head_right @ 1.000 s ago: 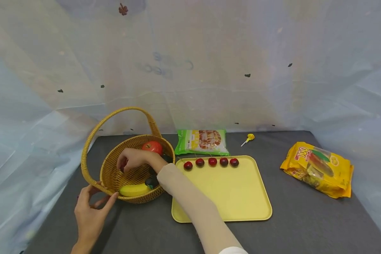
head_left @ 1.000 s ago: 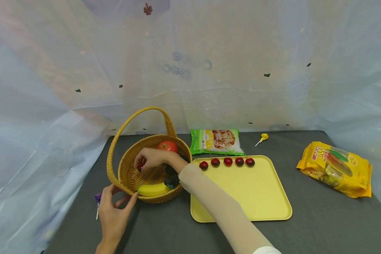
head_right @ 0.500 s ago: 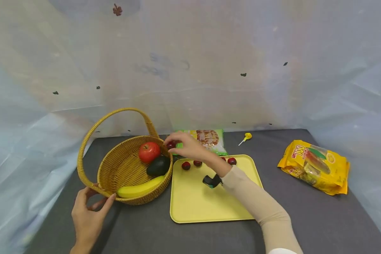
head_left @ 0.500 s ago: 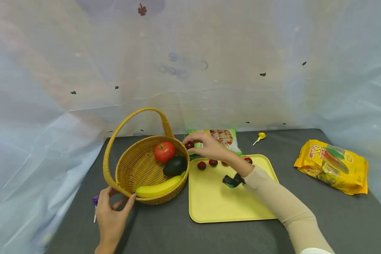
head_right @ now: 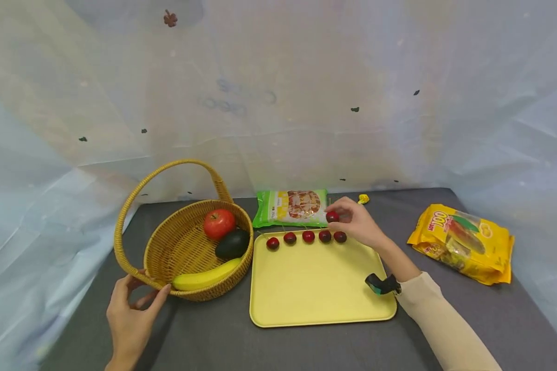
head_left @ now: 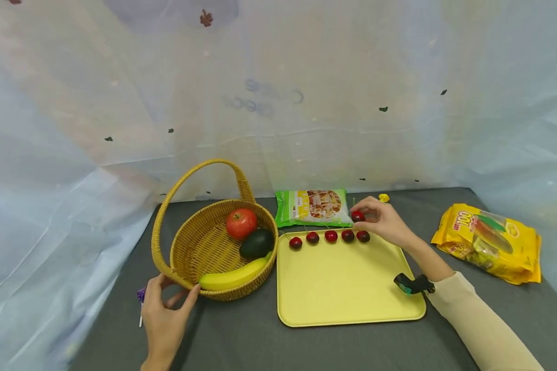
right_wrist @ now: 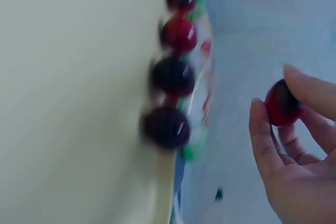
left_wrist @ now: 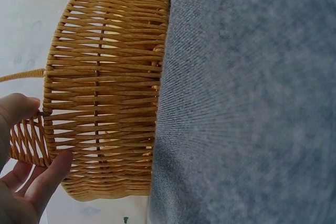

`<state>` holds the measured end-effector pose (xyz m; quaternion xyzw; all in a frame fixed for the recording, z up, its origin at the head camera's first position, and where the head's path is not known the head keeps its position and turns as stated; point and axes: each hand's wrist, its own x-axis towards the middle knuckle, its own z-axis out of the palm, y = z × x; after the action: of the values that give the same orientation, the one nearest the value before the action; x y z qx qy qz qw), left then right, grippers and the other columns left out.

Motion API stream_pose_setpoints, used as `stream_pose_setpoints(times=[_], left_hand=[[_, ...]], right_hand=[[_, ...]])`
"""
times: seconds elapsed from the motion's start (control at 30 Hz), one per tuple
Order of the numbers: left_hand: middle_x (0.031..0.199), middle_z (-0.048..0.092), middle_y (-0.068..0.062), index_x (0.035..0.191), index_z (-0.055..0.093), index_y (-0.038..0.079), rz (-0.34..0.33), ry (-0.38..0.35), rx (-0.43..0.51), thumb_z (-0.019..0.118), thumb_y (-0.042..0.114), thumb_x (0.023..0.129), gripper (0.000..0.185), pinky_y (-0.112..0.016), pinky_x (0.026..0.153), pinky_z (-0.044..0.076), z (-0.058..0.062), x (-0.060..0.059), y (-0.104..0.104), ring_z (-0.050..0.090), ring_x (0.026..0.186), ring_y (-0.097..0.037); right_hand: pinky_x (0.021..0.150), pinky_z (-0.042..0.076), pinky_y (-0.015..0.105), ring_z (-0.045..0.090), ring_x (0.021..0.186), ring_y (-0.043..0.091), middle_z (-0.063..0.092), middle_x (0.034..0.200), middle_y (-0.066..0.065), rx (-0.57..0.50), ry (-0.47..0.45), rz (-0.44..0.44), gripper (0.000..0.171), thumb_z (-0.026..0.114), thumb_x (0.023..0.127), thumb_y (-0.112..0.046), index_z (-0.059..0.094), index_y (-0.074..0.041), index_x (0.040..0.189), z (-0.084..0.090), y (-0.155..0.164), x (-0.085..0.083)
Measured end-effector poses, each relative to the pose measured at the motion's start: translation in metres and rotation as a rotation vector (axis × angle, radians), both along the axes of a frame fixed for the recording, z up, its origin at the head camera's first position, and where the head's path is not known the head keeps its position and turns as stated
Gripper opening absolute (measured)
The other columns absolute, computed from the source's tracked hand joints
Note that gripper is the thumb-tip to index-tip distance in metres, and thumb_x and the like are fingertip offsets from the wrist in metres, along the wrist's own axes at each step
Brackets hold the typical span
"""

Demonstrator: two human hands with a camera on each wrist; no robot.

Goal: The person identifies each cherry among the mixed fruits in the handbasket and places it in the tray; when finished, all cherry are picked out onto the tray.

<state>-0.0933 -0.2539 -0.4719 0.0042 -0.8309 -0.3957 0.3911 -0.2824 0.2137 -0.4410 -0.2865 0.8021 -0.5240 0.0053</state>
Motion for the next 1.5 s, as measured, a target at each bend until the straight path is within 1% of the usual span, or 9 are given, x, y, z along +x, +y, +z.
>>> stream_pose_setpoints(times=[0.1,0.2,0.37,0.5,0.6,0.73,0.97,1.27,1.5], left_hand=[[0.106,0.055,-0.010,0.120,0.060,-0.007,0.002,-0.005,0.011,0.087,-0.013,0.067,0.060,-0.009,0.067,0.057,0.001,0.001,0.000,0.052,0.100,-0.003],[0.107,0.055,-0.009,0.120,0.060,-0.007,0.002,-0.009,0.019,0.087,-0.013,0.067,0.059,-0.009,0.067,0.057,0.001,0.001,0.000,0.053,0.100,-0.004],[0.106,0.055,-0.010,0.120,0.060,-0.007,0.003,-0.007,0.017,0.087,-0.012,0.067,0.059,-0.009,0.067,0.057,0.002,0.002,0.000,0.053,0.099,-0.004],[0.106,0.056,-0.010,0.120,0.061,-0.006,0.010,-0.006,0.012,0.087,-0.012,0.067,0.059,-0.008,0.067,0.056,0.002,0.001,-0.001,0.053,0.099,-0.004],[0.106,0.056,-0.010,0.120,0.061,-0.006,0.012,-0.006,0.008,0.087,-0.012,0.067,0.059,-0.008,0.066,0.056,0.002,0.001,-0.002,0.053,0.099,-0.004],[0.106,0.056,-0.010,0.120,0.061,-0.006,0.013,-0.004,0.003,0.087,-0.012,0.067,0.060,-0.009,0.066,0.056,0.002,0.001,-0.002,0.053,0.099,-0.004],[0.106,0.056,-0.011,0.120,0.061,-0.006,0.016,-0.011,0.007,0.087,-0.013,0.066,0.060,-0.008,0.066,0.056,-0.001,0.000,-0.002,0.052,0.099,-0.004],[0.105,0.055,-0.011,0.119,0.061,-0.006,0.029,-0.021,0.009,0.087,-0.014,0.065,0.061,-0.008,0.066,0.056,-0.001,0.002,-0.003,0.052,0.098,-0.003],[0.106,0.055,-0.011,0.121,0.060,-0.006,0.031,-0.025,0.013,0.087,-0.014,0.067,0.061,-0.008,0.067,0.056,0.000,0.003,0.000,0.052,0.099,-0.004]], right_hand=[[0.083,0.057,0.017,0.060,0.096,0.030,0.052,0.108,0.018,0.065,0.025,-0.043,0.028,0.073,0.089,0.001,0.066,0.006,0.116,-0.006,0.016,0.000],[0.081,0.057,0.015,0.059,0.092,0.027,0.053,0.105,0.017,0.130,0.047,-0.077,0.030,0.074,0.087,0.005,0.066,0.009,0.116,-0.011,0.027,0.002],[0.076,0.054,0.013,0.058,0.088,0.020,0.055,0.103,0.016,0.222,0.063,-0.084,0.026,0.070,0.090,0.005,0.066,0.010,0.115,-0.018,0.039,0.003],[0.071,0.050,0.020,0.053,0.085,0.020,0.058,0.100,0.013,0.313,0.062,-0.082,0.027,0.071,0.091,0.000,0.068,0.008,0.116,-0.021,0.042,0.004],[0.064,0.045,0.025,0.049,0.079,0.020,0.060,0.095,0.011,0.375,0.064,-0.097,0.031,0.076,0.088,-0.002,0.068,0.007,0.116,-0.024,0.040,0.003],[0.060,0.042,0.027,0.048,0.075,0.019,0.063,0.093,0.010,0.422,0.079,-0.110,0.035,0.081,0.083,-0.004,0.068,0.007,0.113,-0.027,0.036,0.001],[0.059,0.042,0.028,0.048,0.074,0.020,0.064,0.092,0.011,0.465,0.097,-0.117,0.031,0.081,0.081,-0.001,0.069,0.006,0.109,-0.029,0.034,0.000],[0.057,0.039,0.026,0.045,0.072,0.018,0.058,0.088,0.008,0.460,0.116,-0.087,0.029,0.080,0.081,0.000,0.069,0.006,0.107,-0.026,0.033,0.004],[0.062,0.043,0.028,0.049,0.078,0.021,0.058,0.092,0.009,0.449,0.118,-0.103,0.029,0.082,0.081,-0.003,0.070,0.005,0.106,-0.023,0.035,0.006]])
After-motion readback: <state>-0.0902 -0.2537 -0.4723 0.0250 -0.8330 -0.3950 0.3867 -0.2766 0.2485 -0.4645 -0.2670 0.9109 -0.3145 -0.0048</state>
